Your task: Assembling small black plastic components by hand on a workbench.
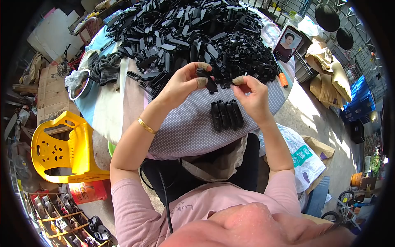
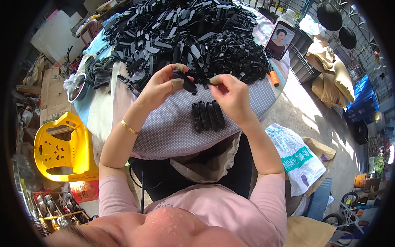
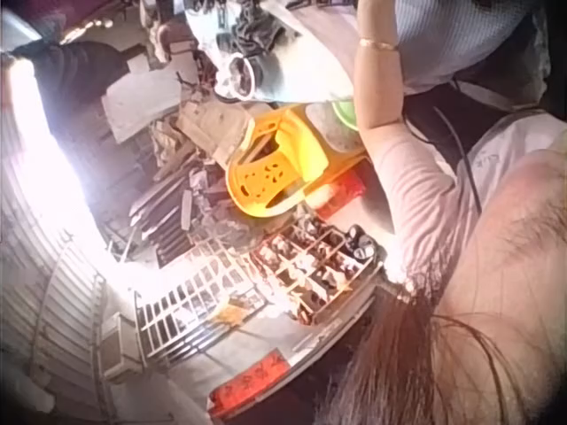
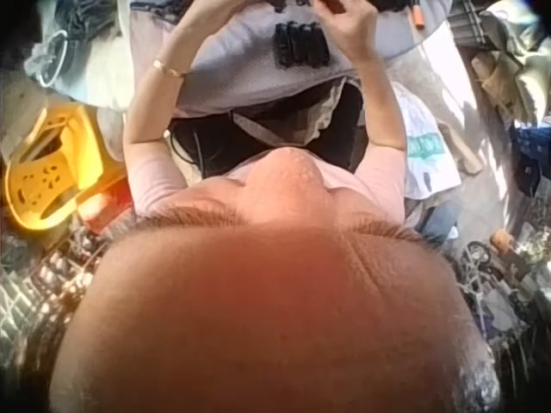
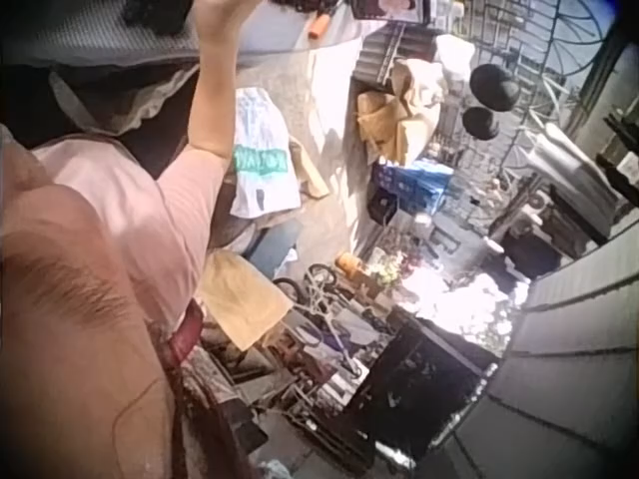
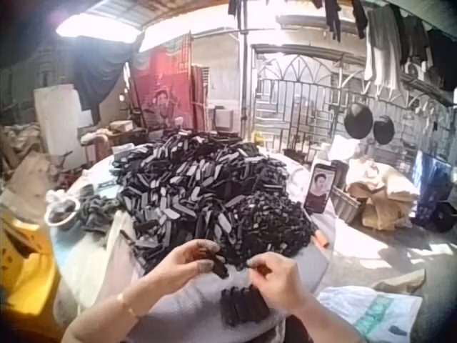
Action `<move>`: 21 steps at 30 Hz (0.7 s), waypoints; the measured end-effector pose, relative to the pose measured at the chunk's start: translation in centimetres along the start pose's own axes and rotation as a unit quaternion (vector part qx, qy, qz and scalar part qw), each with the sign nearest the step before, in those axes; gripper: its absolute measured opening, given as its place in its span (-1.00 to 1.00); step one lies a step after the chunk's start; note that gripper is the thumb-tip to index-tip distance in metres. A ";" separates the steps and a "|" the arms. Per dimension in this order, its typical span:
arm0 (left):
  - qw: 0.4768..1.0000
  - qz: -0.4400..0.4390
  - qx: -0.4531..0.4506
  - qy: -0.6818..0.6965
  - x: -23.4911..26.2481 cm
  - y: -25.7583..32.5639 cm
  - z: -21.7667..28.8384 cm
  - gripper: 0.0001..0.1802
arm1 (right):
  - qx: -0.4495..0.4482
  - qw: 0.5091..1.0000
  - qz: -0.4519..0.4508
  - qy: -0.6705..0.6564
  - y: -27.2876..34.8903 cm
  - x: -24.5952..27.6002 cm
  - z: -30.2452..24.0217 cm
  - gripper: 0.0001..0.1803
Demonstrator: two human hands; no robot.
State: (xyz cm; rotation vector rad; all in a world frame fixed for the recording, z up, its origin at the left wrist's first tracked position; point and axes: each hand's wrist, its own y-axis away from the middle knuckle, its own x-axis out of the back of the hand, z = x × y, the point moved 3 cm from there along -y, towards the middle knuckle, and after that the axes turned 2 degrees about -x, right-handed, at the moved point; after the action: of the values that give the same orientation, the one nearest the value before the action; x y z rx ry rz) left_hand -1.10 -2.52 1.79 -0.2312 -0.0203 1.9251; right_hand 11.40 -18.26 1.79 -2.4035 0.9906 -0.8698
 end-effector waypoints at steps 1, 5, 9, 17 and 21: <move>0.995 0.007 0.004 0.097 0.0 0.1 0.1 -0.66 | 0.019 0.999 -0.011 -0.023 -0.2 -0.3 -0.6 -0.85; 0.999 0.022 -0.009 0.031 0.4 0.1 -0.3 -0.68 | 0.088 0.996 -0.021 -0.013 -0.8 -1.2 -3.1 -0.84; 0.997 0.032 -0.025 -0.070 -0.3 0.3 0.2 -0.64 | 0.133 0.991 0.007 0.005 -1.4 -2.1 -3.3 -0.84; 0.999 0.031 -0.018 0.020 -1.6 0.9 -1.1 -0.66 | 0.112 0.991 0.042 0.059 -1.7 -2.8 -3.5 -0.90; 0.989 0.017 0.013 0.148 -1.2 1.0 -1.3 -0.62 | 0.209 0.967 0.077 0.128 -1.8 -3.2 -3.6 -0.90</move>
State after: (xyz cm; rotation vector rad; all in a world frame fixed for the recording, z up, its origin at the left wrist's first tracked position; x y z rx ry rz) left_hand -1.39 -4.11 0.52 -0.5004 0.2083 1.9056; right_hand 8.08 -15.19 4.18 -1.8700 0.9558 -1.2148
